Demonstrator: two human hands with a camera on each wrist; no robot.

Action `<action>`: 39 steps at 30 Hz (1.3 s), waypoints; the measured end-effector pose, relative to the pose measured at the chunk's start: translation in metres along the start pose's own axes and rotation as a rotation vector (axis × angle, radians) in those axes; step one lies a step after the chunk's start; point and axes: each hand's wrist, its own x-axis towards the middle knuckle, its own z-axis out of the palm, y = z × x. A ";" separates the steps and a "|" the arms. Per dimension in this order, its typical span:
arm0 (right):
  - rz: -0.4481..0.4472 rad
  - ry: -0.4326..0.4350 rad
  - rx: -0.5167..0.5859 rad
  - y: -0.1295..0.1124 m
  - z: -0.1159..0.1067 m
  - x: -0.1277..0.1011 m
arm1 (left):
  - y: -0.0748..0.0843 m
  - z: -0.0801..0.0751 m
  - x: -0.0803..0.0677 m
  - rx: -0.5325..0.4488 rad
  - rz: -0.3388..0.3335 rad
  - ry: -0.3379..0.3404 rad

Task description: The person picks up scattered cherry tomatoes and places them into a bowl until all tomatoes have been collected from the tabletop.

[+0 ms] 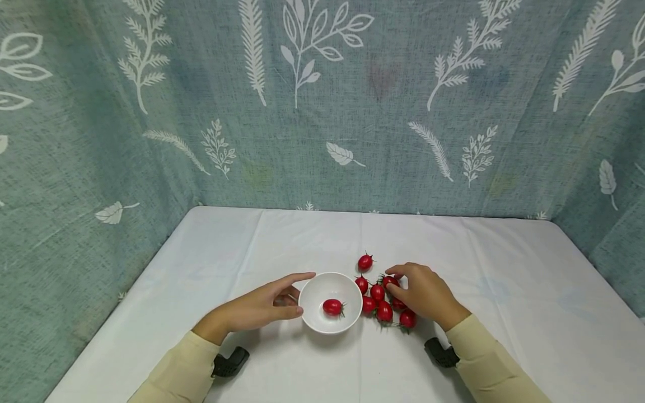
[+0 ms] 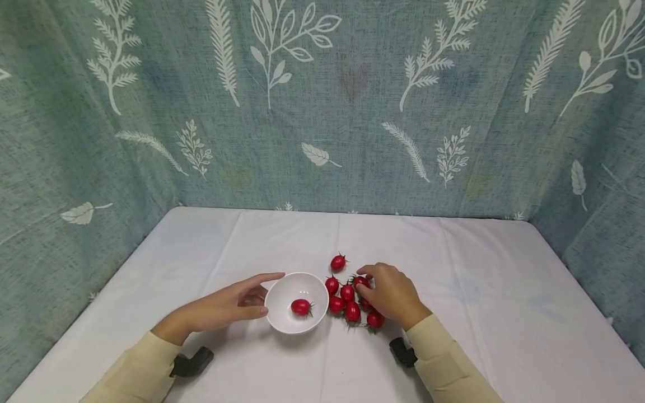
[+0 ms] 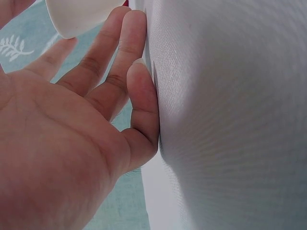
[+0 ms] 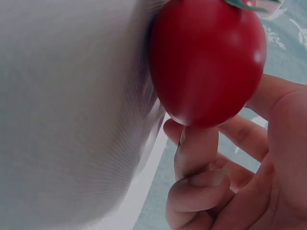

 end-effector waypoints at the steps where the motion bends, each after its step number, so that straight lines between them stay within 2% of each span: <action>1: 0.002 -0.003 0.001 0.000 0.000 0.000 | 0.000 0.000 0.000 0.000 -0.001 0.001; 27: 0.024 -0.045 0.066 0.000 0.000 -0.001 | 0.000 0.001 0.000 0.007 0.007 0.007; 39: 0.029 -0.020 0.065 -0.002 -0.001 0.000 | 0.000 0.000 0.000 0.017 0.010 0.002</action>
